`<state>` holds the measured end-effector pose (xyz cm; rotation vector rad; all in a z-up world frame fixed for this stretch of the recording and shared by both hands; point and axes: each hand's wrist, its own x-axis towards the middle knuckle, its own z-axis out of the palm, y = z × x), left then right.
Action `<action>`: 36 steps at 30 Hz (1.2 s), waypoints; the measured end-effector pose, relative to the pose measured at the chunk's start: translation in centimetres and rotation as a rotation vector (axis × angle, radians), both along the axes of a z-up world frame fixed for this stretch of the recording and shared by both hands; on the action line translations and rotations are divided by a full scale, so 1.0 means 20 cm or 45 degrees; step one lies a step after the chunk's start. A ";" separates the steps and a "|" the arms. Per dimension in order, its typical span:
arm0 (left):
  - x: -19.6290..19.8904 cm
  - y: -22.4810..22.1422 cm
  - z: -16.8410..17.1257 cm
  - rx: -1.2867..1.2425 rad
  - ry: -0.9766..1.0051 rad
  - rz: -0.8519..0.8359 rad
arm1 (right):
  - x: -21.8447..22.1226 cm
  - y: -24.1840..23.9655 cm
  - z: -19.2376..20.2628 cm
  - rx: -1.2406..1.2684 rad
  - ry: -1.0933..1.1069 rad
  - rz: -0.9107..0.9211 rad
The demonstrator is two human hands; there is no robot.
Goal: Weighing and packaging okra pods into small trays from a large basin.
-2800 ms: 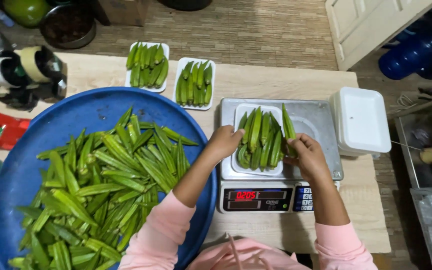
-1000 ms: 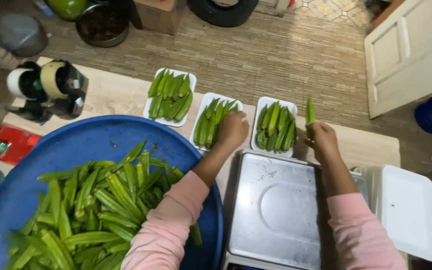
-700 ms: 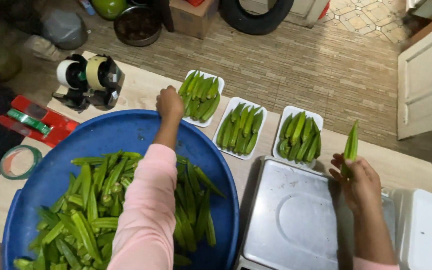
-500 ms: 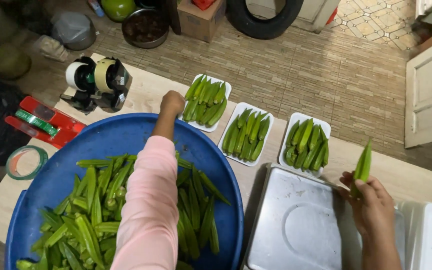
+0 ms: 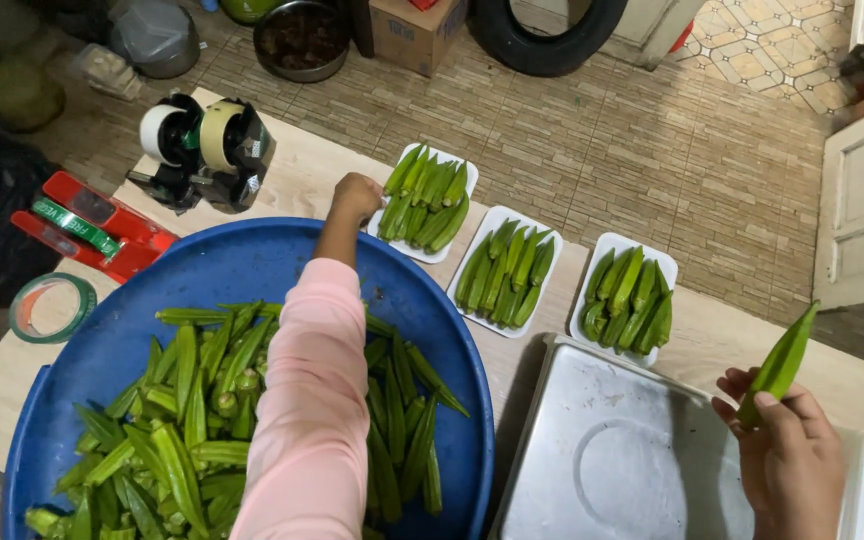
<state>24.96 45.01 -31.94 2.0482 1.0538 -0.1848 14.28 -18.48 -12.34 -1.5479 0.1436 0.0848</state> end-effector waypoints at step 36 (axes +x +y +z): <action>-0.08 -0.03 0.19 0.077 0.148 0.094 | -0.04 0.09 0.04 -0.055 0.032 -0.004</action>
